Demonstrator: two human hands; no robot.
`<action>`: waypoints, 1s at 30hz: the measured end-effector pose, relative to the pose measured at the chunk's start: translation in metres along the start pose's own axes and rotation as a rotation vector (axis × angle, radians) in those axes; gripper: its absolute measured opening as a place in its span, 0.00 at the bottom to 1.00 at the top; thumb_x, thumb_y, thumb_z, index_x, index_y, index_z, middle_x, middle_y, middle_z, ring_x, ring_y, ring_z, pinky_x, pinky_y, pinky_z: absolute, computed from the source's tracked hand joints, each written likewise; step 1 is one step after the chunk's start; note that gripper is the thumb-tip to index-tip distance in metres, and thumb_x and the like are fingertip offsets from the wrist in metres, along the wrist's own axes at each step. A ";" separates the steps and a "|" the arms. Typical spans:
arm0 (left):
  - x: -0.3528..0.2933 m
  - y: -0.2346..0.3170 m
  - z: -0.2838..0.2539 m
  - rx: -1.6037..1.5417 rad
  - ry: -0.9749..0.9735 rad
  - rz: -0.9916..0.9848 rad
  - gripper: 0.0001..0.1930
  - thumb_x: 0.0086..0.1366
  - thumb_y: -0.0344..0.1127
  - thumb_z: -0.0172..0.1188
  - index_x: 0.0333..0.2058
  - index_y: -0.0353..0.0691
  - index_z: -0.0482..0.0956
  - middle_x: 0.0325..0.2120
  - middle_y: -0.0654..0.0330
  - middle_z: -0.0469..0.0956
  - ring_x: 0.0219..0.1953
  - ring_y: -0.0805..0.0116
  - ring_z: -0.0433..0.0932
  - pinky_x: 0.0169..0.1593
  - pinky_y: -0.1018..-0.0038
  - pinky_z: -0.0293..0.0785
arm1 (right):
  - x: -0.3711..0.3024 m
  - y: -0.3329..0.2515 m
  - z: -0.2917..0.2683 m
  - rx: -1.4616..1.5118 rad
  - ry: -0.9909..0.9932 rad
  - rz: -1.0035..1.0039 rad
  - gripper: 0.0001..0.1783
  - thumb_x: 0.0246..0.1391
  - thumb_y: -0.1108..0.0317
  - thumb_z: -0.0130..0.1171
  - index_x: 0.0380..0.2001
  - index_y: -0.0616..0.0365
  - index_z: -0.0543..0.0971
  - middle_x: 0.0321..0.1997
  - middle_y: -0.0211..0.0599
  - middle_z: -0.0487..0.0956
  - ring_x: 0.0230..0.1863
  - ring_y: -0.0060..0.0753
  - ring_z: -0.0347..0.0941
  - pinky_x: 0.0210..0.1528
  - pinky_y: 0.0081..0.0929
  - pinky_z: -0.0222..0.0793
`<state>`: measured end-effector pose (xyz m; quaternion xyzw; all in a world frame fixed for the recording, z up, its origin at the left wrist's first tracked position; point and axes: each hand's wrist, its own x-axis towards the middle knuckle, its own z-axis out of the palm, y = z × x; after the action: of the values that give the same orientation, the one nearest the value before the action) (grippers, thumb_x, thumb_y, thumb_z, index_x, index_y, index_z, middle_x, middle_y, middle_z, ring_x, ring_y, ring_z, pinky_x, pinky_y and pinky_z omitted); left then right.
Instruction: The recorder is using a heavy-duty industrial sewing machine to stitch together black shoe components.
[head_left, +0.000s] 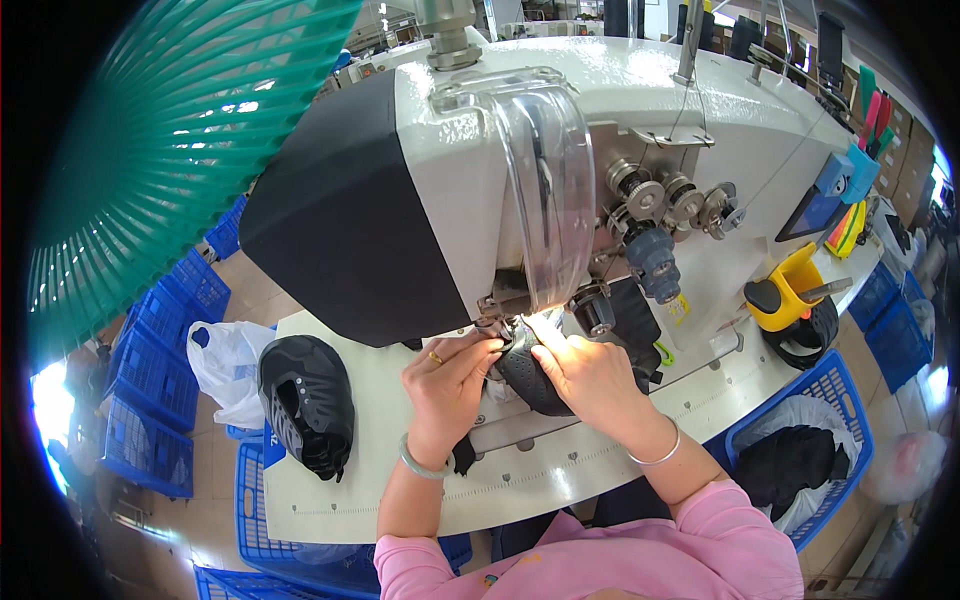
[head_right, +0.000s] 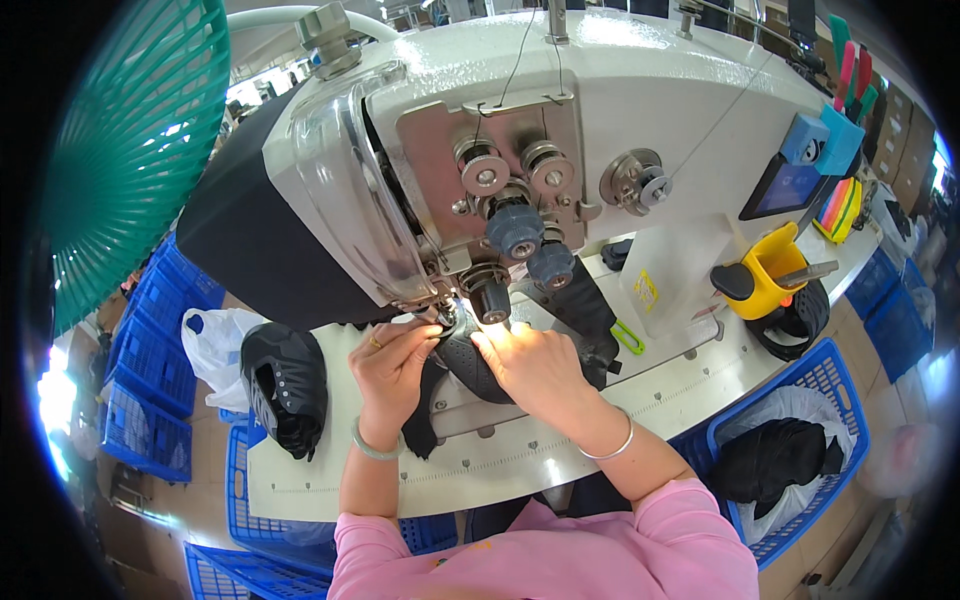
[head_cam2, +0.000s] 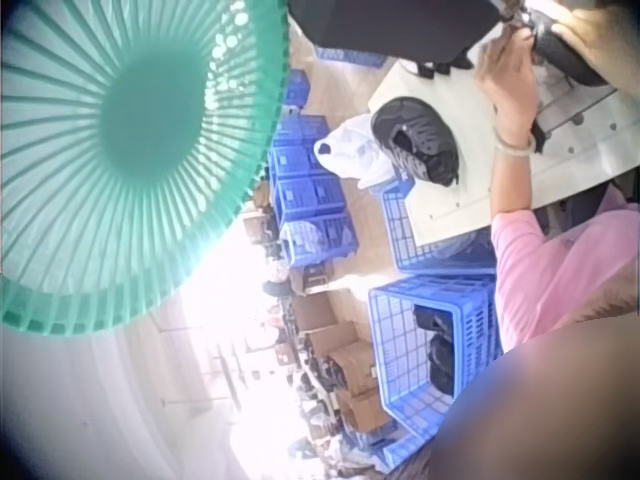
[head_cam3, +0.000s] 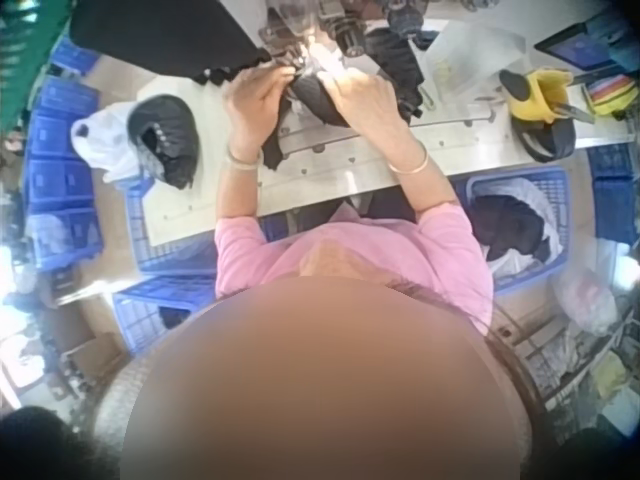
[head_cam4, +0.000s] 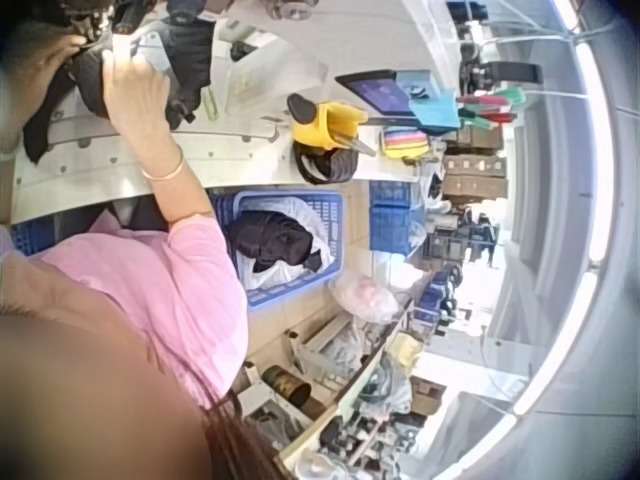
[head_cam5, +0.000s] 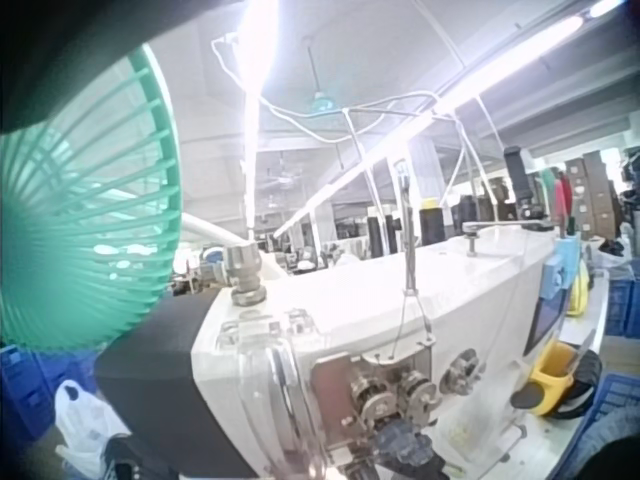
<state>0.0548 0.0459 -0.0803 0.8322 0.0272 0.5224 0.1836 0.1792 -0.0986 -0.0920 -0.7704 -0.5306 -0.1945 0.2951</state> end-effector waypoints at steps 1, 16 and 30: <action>0.000 0.003 -0.001 -0.002 0.001 0.001 0.10 0.47 0.23 0.68 0.31 0.39 0.85 0.29 0.61 0.83 0.26 0.66 0.78 0.30 0.75 0.75 | 0.001 0.001 -0.001 0.018 -0.007 -0.008 0.14 0.61 0.55 0.54 0.30 0.53 0.78 0.18 0.38 0.76 0.18 0.44 0.75 0.18 0.36 0.70; 0.003 0.001 -0.006 0.160 -0.054 0.256 0.10 0.46 0.21 0.66 0.30 0.36 0.84 0.31 0.61 0.82 0.33 0.64 0.83 0.32 0.75 0.79 | 0.008 0.012 -0.001 0.081 -0.014 -0.101 0.16 0.60 0.57 0.55 0.25 0.55 0.81 0.18 0.43 0.77 0.20 0.47 0.76 0.20 0.39 0.70; 0.003 0.007 0.000 0.317 -0.040 0.370 0.09 0.47 0.21 0.66 0.31 0.34 0.83 0.29 0.63 0.79 0.26 0.68 0.76 0.32 0.75 0.78 | 0.031 0.026 0.006 -0.014 0.032 -0.259 0.09 0.48 0.61 0.60 0.22 0.53 0.76 0.19 0.38 0.75 0.20 0.45 0.75 0.19 0.40 0.70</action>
<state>0.0553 0.0396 -0.0757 0.8516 -0.0476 0.5199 -0.0474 0.2143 -0.0794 -0.0838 -0.6942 -0.6195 -0.2472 0.2704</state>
